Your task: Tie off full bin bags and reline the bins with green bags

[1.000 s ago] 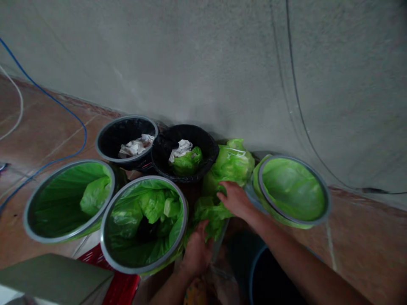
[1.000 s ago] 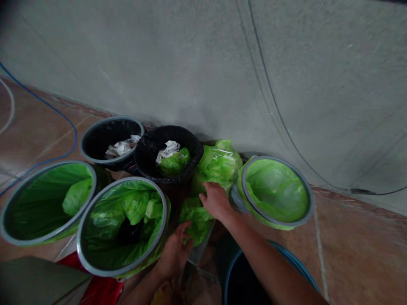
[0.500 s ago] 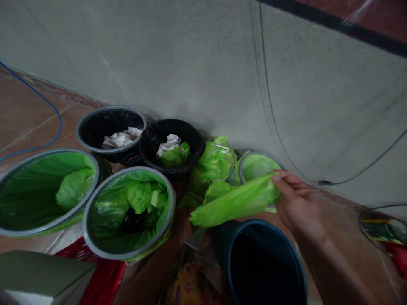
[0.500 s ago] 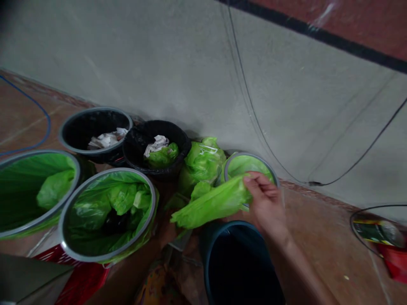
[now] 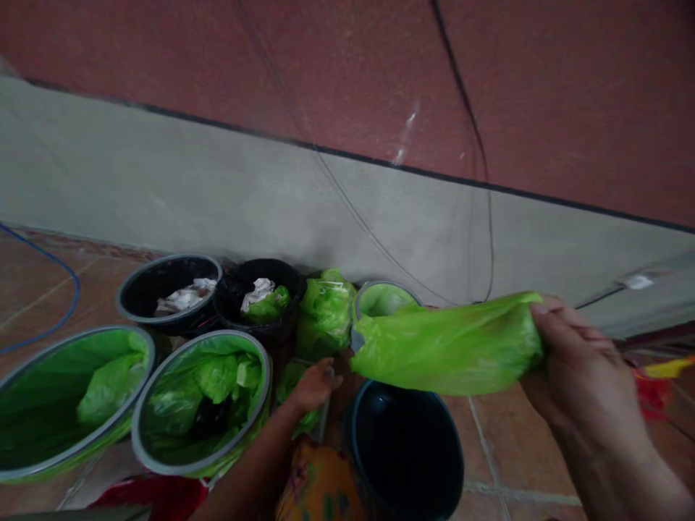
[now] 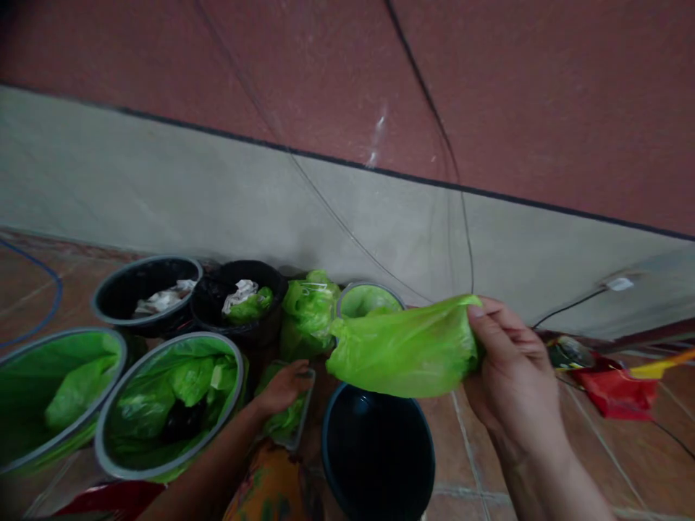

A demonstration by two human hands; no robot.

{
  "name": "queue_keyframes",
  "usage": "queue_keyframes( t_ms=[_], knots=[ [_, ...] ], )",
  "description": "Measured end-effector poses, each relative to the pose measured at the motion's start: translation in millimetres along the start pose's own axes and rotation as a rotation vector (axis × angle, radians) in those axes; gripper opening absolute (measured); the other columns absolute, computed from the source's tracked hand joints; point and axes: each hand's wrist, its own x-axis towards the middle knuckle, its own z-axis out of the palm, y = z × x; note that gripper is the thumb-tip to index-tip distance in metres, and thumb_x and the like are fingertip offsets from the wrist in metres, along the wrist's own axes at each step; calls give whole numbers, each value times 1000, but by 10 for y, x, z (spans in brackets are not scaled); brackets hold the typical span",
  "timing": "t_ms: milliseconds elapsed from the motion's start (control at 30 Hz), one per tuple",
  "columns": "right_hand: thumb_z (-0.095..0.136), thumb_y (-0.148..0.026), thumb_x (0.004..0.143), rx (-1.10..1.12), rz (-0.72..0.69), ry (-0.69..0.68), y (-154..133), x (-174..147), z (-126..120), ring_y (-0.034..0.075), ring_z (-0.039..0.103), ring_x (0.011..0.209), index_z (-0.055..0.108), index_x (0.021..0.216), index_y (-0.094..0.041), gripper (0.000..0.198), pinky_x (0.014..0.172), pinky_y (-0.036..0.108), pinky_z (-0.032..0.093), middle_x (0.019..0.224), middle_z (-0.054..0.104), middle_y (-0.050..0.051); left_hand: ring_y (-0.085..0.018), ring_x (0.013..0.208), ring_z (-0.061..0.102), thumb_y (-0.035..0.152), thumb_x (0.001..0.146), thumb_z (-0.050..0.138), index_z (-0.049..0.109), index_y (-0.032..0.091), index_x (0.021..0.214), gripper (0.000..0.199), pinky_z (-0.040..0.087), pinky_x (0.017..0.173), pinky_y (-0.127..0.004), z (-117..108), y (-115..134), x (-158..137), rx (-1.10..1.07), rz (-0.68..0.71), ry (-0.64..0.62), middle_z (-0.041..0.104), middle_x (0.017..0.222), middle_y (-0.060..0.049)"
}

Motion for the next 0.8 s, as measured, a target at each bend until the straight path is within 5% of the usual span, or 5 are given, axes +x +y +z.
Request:
queue_keyframes(
  t_ms=[133, 233, 333, 533, 800],
  knots=[
    [80, -41, 72, -73, -75, -167, -286, -347, -100, 15, 68, 69, 76, 82, -25, 19, 63, 26, 57, 81, 76, 1, -28, 142, 43, 19, 71, 65, 33, 19, 155, 89, 37, 115, -41, -114, 1270, -51, 56, 387, -64, 41, 158, -15],
    [82, -41, 71, -171, -194, -326, -541, -582, -292, 17, 69, 75, 78, 79, -24, 19, 65, 26, 58, 84, 77, 3, -32, 145, 37, 12, 62, 71, 54, 21, 142, 82, 26, 121, -44, 31, 1881, -270, 369, 627, -201, 40, 159, -11],
    [80, -39, 73, -264, -241, -395, -729, -777, -657, 16, 69, 78, 80, 80, -23, 17, 64, 23, 57, 86, 76, 4, -32, 122, 60, 14, 69, 68, 73, 22, 112, 45, 25, 120, -50, 232, 1989, -557, 642, 605, -301, 72, 122, -9],
    [77, -43, 75, -512, -113, -488, -615, -1171, -1557, 19, 69, 75, 81, 87, -24, 23, 63, 24, 54, 84, 75, 5, -27, 103, 68, 6, 70, 52, 76, 22, 97, 39, 39, 108, -43, -42, 1829, -1007, 879, 492, -101, 77, 98, -6],
    [62, -28, 74, -939, -101, -393, -197, -1283, -2077, 20, 66, 74, 77, 80, -29, 17, 69, 28, 47, 81, 75, 1, -23, 86, 69, 13, 62, 56, 78, 22, 87, 34, 52, 83, -31, -593, 2168, -1258, 365, 479, 127, 77, 86, -2]
  ],
)
